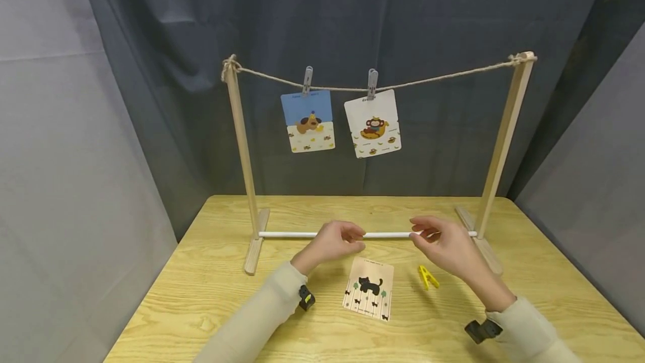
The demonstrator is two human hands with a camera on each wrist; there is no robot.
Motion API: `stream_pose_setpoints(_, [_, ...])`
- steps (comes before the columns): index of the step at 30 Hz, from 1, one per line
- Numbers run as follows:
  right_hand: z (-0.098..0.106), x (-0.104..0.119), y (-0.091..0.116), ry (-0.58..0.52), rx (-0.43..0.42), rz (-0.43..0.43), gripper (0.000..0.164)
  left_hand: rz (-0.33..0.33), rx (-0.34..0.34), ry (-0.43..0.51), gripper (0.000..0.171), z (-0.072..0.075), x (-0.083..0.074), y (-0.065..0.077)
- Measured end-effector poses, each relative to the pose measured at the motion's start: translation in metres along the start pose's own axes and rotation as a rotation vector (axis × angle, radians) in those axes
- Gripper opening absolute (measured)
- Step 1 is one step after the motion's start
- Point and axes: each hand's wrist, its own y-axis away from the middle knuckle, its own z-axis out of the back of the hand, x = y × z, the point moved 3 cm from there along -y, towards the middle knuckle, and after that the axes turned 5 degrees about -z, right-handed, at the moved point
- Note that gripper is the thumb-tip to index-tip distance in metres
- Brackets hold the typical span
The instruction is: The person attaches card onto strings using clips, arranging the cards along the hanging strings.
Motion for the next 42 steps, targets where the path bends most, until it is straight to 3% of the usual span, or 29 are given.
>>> stream_pose_setpoints(10, [-0.010, -0.031, 0.017, 0.044, 0.093, -0.116, 0.044, 0.061, 0.099, 0.055, 0.043, -0.013, 0.013, 0.005])
stream_pose_setpoints(18, [-0.014, -0.042, 0.020, 0.061, 0.173, -0.137, 0.045, 0.104, 0.164, -0.006, 0.055, -0.020, 0.021, 0.004])
stream_pose_setpoints(26, [-0.023, -0.055, 0.025, 0.010, 0.247, -0.139, 0.048, 0.136, 0.170, 0.009, 0.054, -0.021, 0.025, 0.007])
stream_pose_setpoints(35, [-0.029, -0.063, 0.032, 0.028, 0.246, -0.192, 0.046, 0.148, 0.173, -0.014, 0.056, -0.021, 0.024, 0.011])
stream_pose_setpoints(42, [-0.031, -0.067, 0.034, 0.043, 0.259, -0.205, 0.055, 0.137, 0.190, -0.040, 0.063, -0.023, 0.026, 0.010])
